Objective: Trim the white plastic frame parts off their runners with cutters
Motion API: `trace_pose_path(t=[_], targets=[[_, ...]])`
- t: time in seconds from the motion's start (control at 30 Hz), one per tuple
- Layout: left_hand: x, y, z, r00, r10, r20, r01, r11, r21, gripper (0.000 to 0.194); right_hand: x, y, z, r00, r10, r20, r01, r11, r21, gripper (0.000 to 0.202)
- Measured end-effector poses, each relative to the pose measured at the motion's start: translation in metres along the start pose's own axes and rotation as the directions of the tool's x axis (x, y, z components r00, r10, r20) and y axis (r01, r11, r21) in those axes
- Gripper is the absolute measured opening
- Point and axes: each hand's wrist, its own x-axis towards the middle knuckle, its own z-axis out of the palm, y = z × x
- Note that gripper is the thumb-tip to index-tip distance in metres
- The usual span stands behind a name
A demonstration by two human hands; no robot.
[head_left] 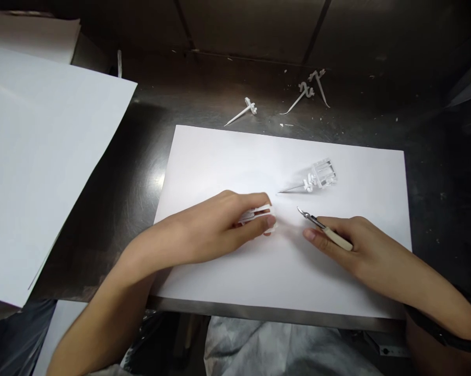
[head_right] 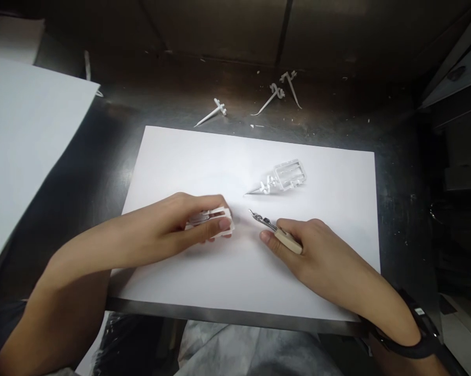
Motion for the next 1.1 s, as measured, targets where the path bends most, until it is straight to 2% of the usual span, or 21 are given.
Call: trace_pose_path(t=[0.07, 0.1, 0.17, 0.2, 0.27, 0.3, 0.33, 0.4, 0.43, 0.5, 0.63, 0.73, 0.83, 0.93, 0.97, 1.03, 1.1], targets=[[-0.004, -0.005, -0.002, 0.998, 0.054, -0.020, -0.050, 0.988, 0.145, 0.025, -0.003, 0.001, -0.006, 0.991, -0.045, -0.123, 0.051, 0.998, 0.042, 0.057], [-0.004, -0.007, -0.001, 0.994, 0.094, -0.049, -0.081, 0.974, 0.212, 0.028, -0.004, 0.001, -0.008, 0.970, -0.076, -0.231, 0.089, 0.995, 0.044, 0.054], [-0.001, -0.010, 0.004, 0.975, 0.154, -0.161, -0.089, 0.933, 0.349, 0.035, -0.004, 0.000, -0.011, 0.894, -0.138, -0.427, 0.154, 0.988, 0.004, 0.043], [0.003, -0.010, 0.007, 0.952, 0.177, -0.248, -0.063, 0.911, 0.408, 0.038, -0.002, -0.001, -0.011, 0.855, -0.160, -0.494, 0.173, 0.985, -0.021, 0.037], [0.012, -0.010, 0.014, 0.880, 0.229, -0.415, -0.007, 0.882, 0.472, 0.039, 0.004, -0.002, -0.009, 0.789, -0.217, -0.575, 0.212, 0.974, -0.076, 0.027], [0.018, -0.010, 0.017, 0.850, 0.257, -0.460, -0.008, 0.879, 0.476, 0.037, 0.009, -0.003, -0.008, 0.755, -0.255, -0.605, 0.236, 0.965, -0.112, 0.022], [0.024, -0.011, 0.020, 0.836, 0.285, -0.469, -0.036, 0.881, 0.471, 0.032, 0.013, -0.003, -0.006, 0.718, -0.297, -0.629, 0.260, 0.953, -0.153, 0.016], [0.033, -0.013, 0.025, 0.851, 0.336, -0.404, -0.131, 0.881, 0.455, 0.022, 0.021, -0.002, -0.001, 0.660, -0.364, -0.657, 0.288, 0.931, -0.227, 0.012], [0.037, -0.014, 0.027, 0.863, 0.353, -0.361, -0.173, 0.879, 0.445, 0.019, 0.024, -0.001, 0.000, 0.655, -0.380, -0.653, 0.294, 0.924, -0.243, 0.015], [0.041, -0.017, 0.029, 0.872, 0.368, -0.322, -0.217, 0.882, 0.419, 0.020, 0.029, 0.001, 0.003, 0.682, -0.380, -0.625, 0.302, 0.925, -0.233, 0.019], [0.043, -0.022, 0.031, 0.843, 0.415, -0.341, -0.293, 0.888, 0.355, 0.029, 0.032, 0.003, 0.003, 0.700, -0.379, -0.606, 0.321, 0.924, -0.207, 0.026], [0.043, -0.023, 0.031, 0.826, 0.445, -0.347, -0.347, 0.885, 0.309, 0.031, 0.033, 0.002, 0.005, 0.716, -0.378, -0.587, 0.350, 0.922, -0.166, 0.022], [0.044, -0.021, 0.033, 0.809, 0.425, -0.406, -0.336, 0.901, 0.274, 0.025, 0.034, 0.002, 0.009, 0.768, -0.333, -0.547, 0.349, 0.934, -0.078, 0.018], [0.046, -0.020, 0.033, 0.735, 0.407, -0.542, -0.257, 0.907, 0.332, 0.018, 0.035, 0.003, 0.013, 0.811, -0.254, -0.527, 0.299, 0.954, 0.002, 0.017], [0.047, -0.020, 0.032, 0.729, 0.405, -0.553, -0.222, 0.903, 0.369, 0.019, 0.034, 0.003, 0.014, 0.817, -0.240, -0.524, 0.290, 0.957, 0.015, 0.017], [0.048, -0.023, 0.030, 0.769, 0.401, -0.498, -0.177, 0.882, 0.437, 0.025, 0.033, 0.003, 0.014, 0.819, -0.232, -0.524, 0.286, 0.958, 0.024, 0.016], [0.050, -0.026, 0.029, 0.817, 0.412, -0.403, -0.197, 0.857, 0.476, 0.035, 0.032, 0.003, 0.014, 0.814, -0.238, -0.530, 0.295, 0.955, 0.024, 0.016]])
